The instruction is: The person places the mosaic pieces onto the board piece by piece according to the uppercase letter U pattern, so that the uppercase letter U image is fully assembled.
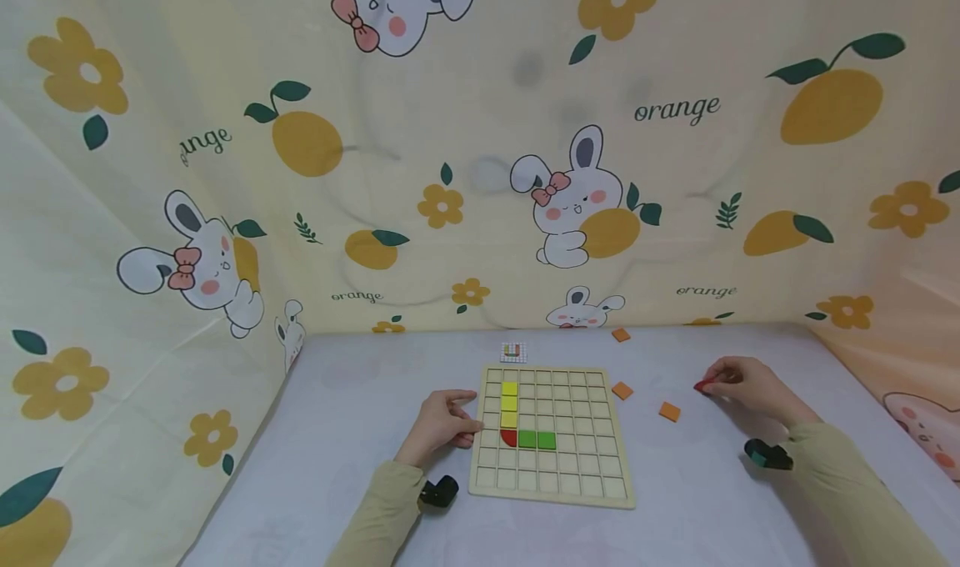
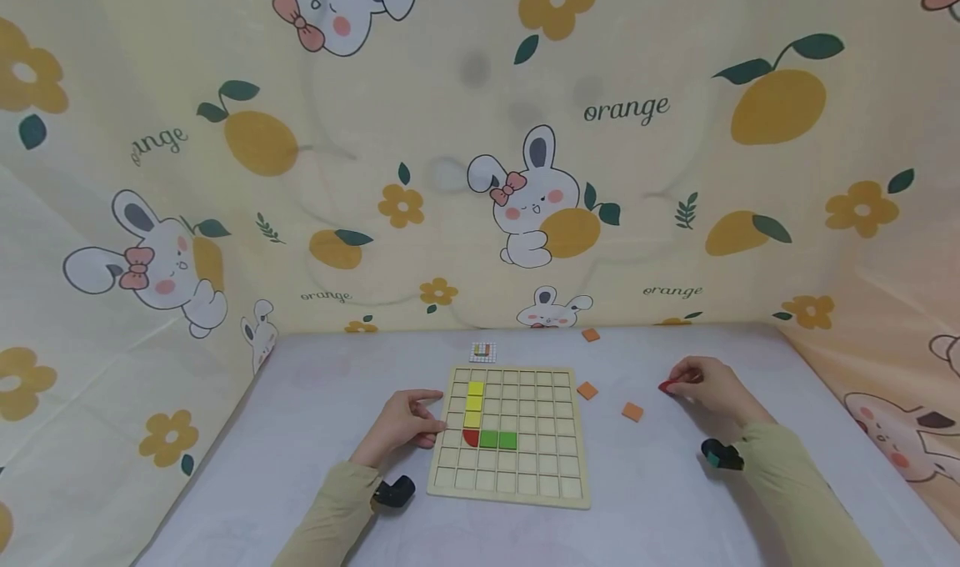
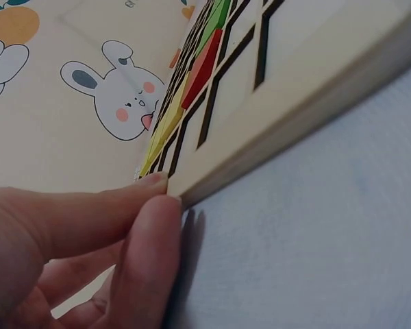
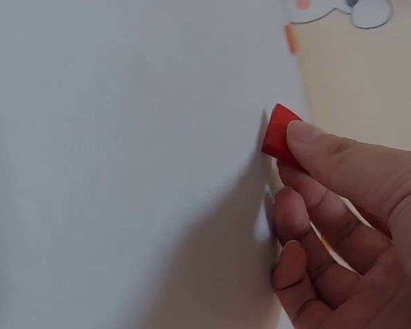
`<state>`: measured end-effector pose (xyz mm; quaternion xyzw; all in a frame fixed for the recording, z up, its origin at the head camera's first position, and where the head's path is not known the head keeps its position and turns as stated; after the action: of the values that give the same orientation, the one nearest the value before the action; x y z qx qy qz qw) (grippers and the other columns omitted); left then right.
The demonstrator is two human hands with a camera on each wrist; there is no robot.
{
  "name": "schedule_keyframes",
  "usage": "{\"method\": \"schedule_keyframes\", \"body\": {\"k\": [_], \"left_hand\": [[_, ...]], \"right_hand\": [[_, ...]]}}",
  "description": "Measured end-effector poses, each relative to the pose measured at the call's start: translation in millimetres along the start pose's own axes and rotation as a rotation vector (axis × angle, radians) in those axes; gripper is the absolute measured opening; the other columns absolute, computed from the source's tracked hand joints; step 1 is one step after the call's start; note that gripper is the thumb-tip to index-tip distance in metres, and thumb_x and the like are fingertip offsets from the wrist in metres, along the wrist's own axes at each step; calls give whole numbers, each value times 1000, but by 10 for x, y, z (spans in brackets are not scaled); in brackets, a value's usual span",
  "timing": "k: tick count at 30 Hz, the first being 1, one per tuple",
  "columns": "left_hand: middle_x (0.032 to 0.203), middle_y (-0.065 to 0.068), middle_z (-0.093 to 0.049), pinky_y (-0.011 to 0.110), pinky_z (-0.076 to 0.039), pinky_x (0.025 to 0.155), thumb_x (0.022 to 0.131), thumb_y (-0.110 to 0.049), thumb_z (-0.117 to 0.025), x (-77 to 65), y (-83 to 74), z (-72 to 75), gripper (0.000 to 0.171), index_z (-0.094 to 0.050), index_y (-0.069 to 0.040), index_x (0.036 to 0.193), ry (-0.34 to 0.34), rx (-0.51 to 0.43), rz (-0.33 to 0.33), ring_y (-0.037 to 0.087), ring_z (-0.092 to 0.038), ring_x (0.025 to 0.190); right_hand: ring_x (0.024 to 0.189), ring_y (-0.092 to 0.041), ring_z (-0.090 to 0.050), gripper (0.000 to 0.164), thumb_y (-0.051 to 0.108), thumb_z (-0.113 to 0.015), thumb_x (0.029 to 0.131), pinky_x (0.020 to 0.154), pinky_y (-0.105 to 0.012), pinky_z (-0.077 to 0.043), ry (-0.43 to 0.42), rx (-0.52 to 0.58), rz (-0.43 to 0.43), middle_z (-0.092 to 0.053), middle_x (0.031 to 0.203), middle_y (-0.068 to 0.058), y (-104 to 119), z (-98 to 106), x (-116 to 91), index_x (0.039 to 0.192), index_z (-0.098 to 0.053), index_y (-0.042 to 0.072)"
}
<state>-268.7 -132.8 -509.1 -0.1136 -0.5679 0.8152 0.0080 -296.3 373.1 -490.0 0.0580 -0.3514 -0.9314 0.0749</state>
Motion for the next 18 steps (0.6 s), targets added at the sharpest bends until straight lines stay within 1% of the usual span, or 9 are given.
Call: {"method": "schedule_keyframes", "body": {"k": [2, 5, 7, 9, 12, 18], "left_hand": [[75, 10, -64, 30, -60, 52, 76, 1, -79, 1, -1, -1, 59, -57, -1, 130, 1, -1, 1, 14, -63, 51], [76, 10, -64, 30, -60, 52, 76, 2, -78, -2, -5, -1, 59, -56, -1, 130, 1, -1, -1, 14, -64, 52], [76, 10, -64, 30, -60, 52, 76, 2, -78, -4, -4, 1, 59, -56, -1, 130, 1, -1, -3, 14, -64, 52], [76, 11, -63, 30, -60, 52, 76, 2, -78, -7, -2, 2, 59, -56, -1, 131, 1, 1, -7, 14, -64, 52], [76, 10, -63, 30, -60, 52, 76, 2, -78, -9, 0, 3, 59, -56, 0, 131, 0, 1, -7, 14, -64, 52], [75, 10, -64, 30, -60, 52, 76, 2, -78, -5, -4, -2, 60, -56, -1, 131, -2, 0, 0, 14, -64, 52]], "right_hand": [[85, -24, -53, 31, 21, -68, 90, 62, -27, -52, 22, 36, -13, -63, 97, -9, 21, 8, -22, 111, -62, -1], [91, -25, -53, 45, 29, -65, 92, 67, -28, -53, 54, 101, -53, -63, 108, -14, 77, 18, -63, 124, -59, -2], [94, -27, -53, 51, 34, -64, 93, 71, -29, -54, 69, 151, -82, -62, 113, -15, 130, 13, -89, 128, -56, -2], [96, -28, -52, 54, 37, -62, 93, 73, -31, -54, 77, 190, -93, -62, 116, -16, 196, -2, -111, 130, -55, -3], [98, -30, -53, 53, 35, -62, 94, 76, -33, -55, 76, 244, -84, -61, 116, -17, 300, -35, -133, 130, -54, -3], [99, -32, -56, 46, 31, -62, 94, 80, -35, -56, 53, 294, -28, -62, 112, -17, 488, -145, -140, 126, -55, -3]]}}
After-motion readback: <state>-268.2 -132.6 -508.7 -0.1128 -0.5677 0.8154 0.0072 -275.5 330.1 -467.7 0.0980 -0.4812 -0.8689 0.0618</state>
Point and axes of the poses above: each hand's wrist, its own x-axis towards the middle knuckle, its own z-axis out of the back of the hand, y = z × x, the point moved 1 cm from there along x, towards the middle knuckle
